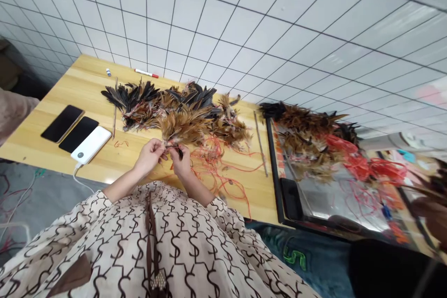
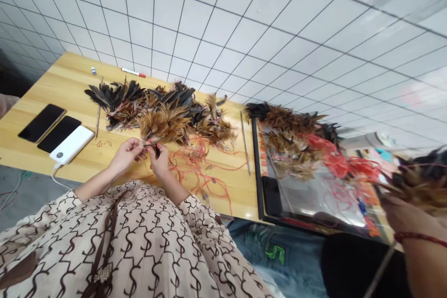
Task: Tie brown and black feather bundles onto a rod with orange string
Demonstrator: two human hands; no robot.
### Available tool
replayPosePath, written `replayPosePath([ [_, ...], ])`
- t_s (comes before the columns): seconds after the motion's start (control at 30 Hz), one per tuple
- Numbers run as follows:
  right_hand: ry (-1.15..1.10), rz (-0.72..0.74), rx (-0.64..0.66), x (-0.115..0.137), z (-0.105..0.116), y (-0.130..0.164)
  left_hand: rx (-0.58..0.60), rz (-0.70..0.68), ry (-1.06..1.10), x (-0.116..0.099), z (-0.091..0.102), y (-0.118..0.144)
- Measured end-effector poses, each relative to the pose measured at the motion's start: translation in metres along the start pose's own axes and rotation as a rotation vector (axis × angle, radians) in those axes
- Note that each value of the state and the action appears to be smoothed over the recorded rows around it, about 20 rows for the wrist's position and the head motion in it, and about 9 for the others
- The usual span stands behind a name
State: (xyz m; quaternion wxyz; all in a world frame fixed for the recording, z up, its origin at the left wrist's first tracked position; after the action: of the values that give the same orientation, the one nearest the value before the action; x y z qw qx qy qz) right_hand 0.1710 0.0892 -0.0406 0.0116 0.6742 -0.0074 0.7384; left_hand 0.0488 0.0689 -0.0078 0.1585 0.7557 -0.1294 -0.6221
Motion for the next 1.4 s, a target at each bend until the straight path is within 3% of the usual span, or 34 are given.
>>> replayPosePath([
  [0.6,-0.001,0.042,0.053,0.042,-0.008,0.003,-0.121,-0.230,-0.098,-0.019,0.012,0.005],
  [0.9,0.012,0.010,0.095,0.053,-0.014,0.002,-0.061,-0.242,-0.025,-0.032,0.010,0.011],
  [1.07,0.023,0.027,0.116,0.061,-0.021,0.001,-0.088,-0.242,0.055,-0.033,0.012,0.010],
  [1.4,-0.033,0.033,0.274,0.073,-0.026,-0.006,-0.185,-0.108,0.145,-0.027,0.030,0.004],
])
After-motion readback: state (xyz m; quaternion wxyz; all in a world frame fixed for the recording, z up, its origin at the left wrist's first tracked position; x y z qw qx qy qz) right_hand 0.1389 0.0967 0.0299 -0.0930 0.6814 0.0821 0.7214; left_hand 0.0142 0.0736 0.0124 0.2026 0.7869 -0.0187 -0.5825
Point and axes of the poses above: each hand's wrist, its own y-axis away from the middle knuckle, its own z-axis out of the back of the hand, x = y × z, the point moved 10 cm from there along -y, towards the middle knuckle, and after that the axes turned 1 degree about x, right-handed, at the moved point
